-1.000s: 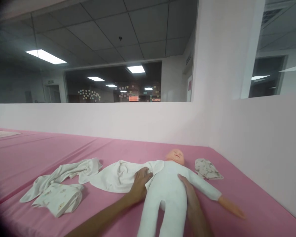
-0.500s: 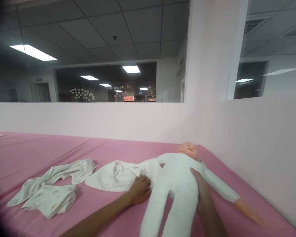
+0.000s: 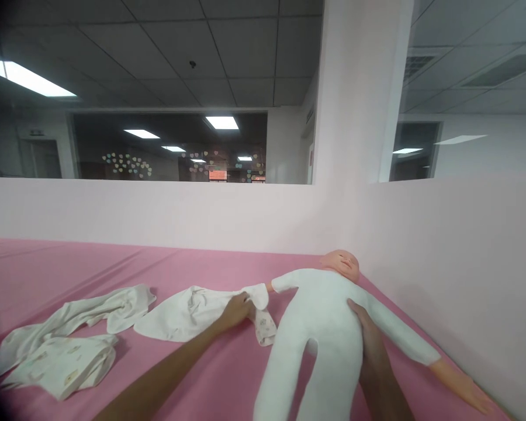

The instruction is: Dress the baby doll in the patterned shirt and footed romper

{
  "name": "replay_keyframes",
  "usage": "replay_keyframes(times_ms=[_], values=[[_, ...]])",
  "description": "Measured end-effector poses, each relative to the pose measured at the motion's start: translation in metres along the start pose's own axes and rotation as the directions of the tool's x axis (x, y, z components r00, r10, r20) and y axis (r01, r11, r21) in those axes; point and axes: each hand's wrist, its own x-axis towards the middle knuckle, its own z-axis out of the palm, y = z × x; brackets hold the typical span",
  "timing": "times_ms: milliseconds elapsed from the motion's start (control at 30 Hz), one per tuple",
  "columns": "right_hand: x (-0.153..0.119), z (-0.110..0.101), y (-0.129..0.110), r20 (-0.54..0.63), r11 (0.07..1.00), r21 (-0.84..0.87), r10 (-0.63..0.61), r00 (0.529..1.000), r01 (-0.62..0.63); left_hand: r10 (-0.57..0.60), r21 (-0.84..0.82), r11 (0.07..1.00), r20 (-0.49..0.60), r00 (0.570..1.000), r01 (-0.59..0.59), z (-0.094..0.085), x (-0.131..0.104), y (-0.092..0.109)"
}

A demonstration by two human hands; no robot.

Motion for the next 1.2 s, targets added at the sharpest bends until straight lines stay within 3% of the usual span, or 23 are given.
replay_keyframes(times_ms=[100,233,333,400,467,533,600,633,667,733,767,800,833,867,933,967,1067,1200], values=[[-0.001,-0.005,-0.005,-0.024,1.000,-0.013,-0.011,1.000,0.011,-0.116,-0.144,0.985,-0.118,0.986,0.098,-0.029,0.038,0.009],[-0.004,-0.013,-0.013,-0.076,0.999,-0.027,-0.020,0.997,0.018,-0.174,-0.275,0.957,-0.289,0.941,0.092,-0.085,0.078,0.027],[-0.007,-0.020,-0.017,-0.105,0.999,-0.022,-0.052,0.993,0.050,-0.122,-0.317,0.948,-0.394,0.911,-0.010,-0.112,0.084,0.045],[-0.010,-0.022,-0.018,-0.124,0.998,-0.018,-0.067,0.990,0.065,-0.021,-0.304,0.947,-0.389,0.921,-0.106,-0.112,0.072,0.055],[-0.015,-0.022,-0.019,-0.139,0.997,0.007,-0.076,0.987,0.078,0.104,-0.279,0.941,-0.298,0.949,-0.190,-0.098,0.047,0.060],[-0.020,-0.020,-0.020,-0.132,0.996,0.045,-0.076,0.988,0.082,0.217,-0.259,0.935,-0.123,0.968,-0.242,-0.078,0.012,0.058],[-0.026,-0.017,-0.022,-0.128,0.995,0.059,-0.075,0.989,0.083,0.325,-0.237,0.929,0.160,0.932,-0.283,-0.058,-0.022,0.052],[-0.029,-0.015,-0.023,-0.130,0.995,0.053,-0.079,0.988,0.087,0.340,-0.232,0.930,0.246,0.908,-0.286,-0.050,-0.037,0.047],[-0.031,-0.014,-0.024,-0.138,0.995,0.039,-0.085,0.987,0.091,0.358,-0.224,0.930,0.381,0.852,-0.291,-0.044,-0.048,0.043],[-0.035,-0.013,-0.025,-0.158,0.994,0.017,-0.100,0.982,0.104,0.334,-0.215,0.942,0.670,0.663,-0.257,-0.037,-0.060,0.036],[-0.037,-0.012,-0.025,-0.164,0.994,0.014,-0.104,0.981,0.108,0.290,-0.185,0.955,0.753,0.591,-0.232,-0.036,-0.061,0.033],[-0.038,-0.012,-0.025,-0.167,0.994,0.015,-0.106,0.980,0.110,0.231,-0.133,0.969,0.779,0.583,-0.206,-0.035,-0.058,0.030],[-0.038,-0.012,-0.025,-0.167,0.994,0.015,-0.105,0.980,0.109,0.168,-0.068,0.982,0.750,0.640,-0.178,-0.035,-0.053,0.028],[-0.038,-0.013,-0.024,-0.173,0.994,0.011,-0.106,0.979,0.110,0.106,0.006,0.989,0.675,0.731,-0.150,-0.034,-0.046,0.025],[-0.038,-0.014,-0.023,-0.189,0.995,-0.010,-0.102,0.977,0.102,0.005,0.135,0.988,0.441,0.897,-0.072,-0.033,-0.030,0.017],[-0.037,-0.015,-0.023,-0.193,0.995,-0.019,-0.098,0.976,0.096,-0.036,0.174,0.984,0.337,0.941,-0.025,-0.032,-0.022,0.011],[-0.037,-0.016,-0.021,-0.187,0.995,-0.027,-0.097,0.978,0.093,-0.146,0.219,0.969,0.142,0.979,0.113,-0.029,-0.003,-0.009],[-0.038,-0.019,-0.018,-0.145,0.986,-0.085,-0.156,0.977,0.145,-0.216,0.106,0.973,0.084,0.973,0.207,-0.023,0.015,-0.031]])
